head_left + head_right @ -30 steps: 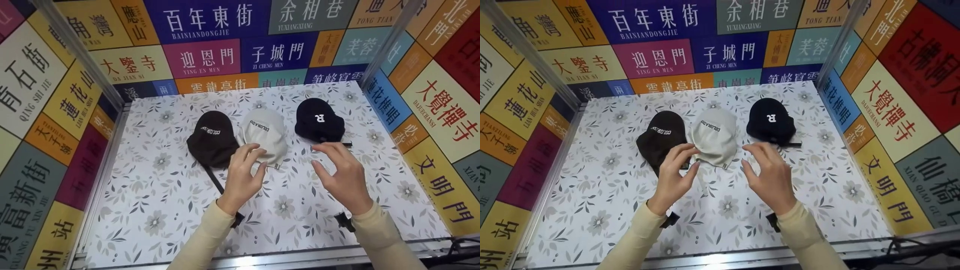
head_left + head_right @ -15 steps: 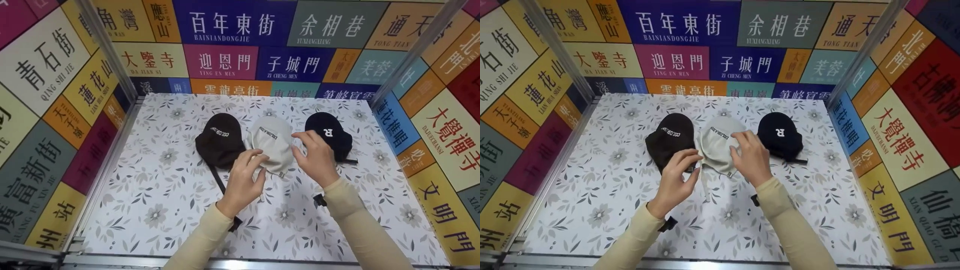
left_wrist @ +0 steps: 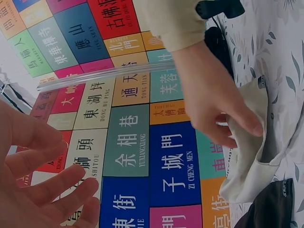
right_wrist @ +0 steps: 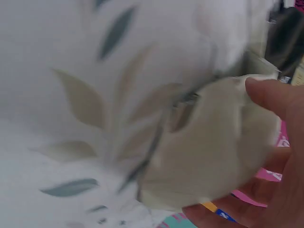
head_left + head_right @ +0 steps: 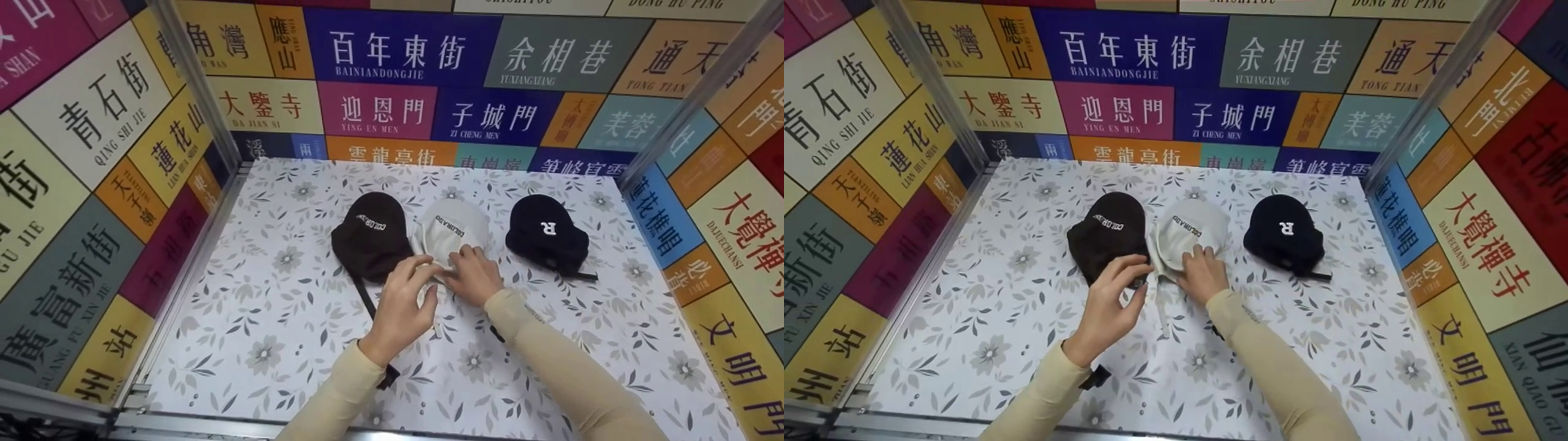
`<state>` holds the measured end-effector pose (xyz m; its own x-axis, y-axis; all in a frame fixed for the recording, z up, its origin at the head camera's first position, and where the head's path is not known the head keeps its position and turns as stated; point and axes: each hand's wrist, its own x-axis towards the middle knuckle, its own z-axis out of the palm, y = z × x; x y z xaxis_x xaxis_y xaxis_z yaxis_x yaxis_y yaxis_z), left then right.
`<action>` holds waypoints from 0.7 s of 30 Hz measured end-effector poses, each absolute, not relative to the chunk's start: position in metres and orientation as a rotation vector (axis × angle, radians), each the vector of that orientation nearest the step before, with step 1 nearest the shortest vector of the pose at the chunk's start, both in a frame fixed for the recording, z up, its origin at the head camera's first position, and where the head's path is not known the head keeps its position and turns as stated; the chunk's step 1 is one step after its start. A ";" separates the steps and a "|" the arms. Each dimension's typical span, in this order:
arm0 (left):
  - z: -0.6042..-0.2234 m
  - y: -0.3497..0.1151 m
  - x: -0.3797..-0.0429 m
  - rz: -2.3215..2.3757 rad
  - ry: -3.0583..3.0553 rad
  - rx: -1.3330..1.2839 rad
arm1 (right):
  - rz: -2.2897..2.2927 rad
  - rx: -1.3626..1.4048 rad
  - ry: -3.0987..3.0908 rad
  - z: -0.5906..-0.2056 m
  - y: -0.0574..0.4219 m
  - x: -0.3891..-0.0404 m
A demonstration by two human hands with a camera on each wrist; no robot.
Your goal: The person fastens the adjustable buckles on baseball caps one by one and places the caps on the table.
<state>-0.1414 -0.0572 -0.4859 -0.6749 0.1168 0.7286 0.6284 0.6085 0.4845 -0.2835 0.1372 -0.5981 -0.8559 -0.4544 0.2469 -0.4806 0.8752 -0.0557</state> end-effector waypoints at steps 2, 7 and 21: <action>-0.487 -0.056 -0.141 -0.997 -2.174 -0.586 | 0.172 0.693 -2.816 -0.604 0.142 -0.285; -0.485 -0.054 -0.142 -0.996 -2.179 -0.595 | 0.239 0.674 -2.750 -0.602 0.151 -0.289; -0.487 -0.048 -0.141 -1.003 -2.148 -0.600 | 0.430 0.638 -2.447 -0.548 0.158 -0.291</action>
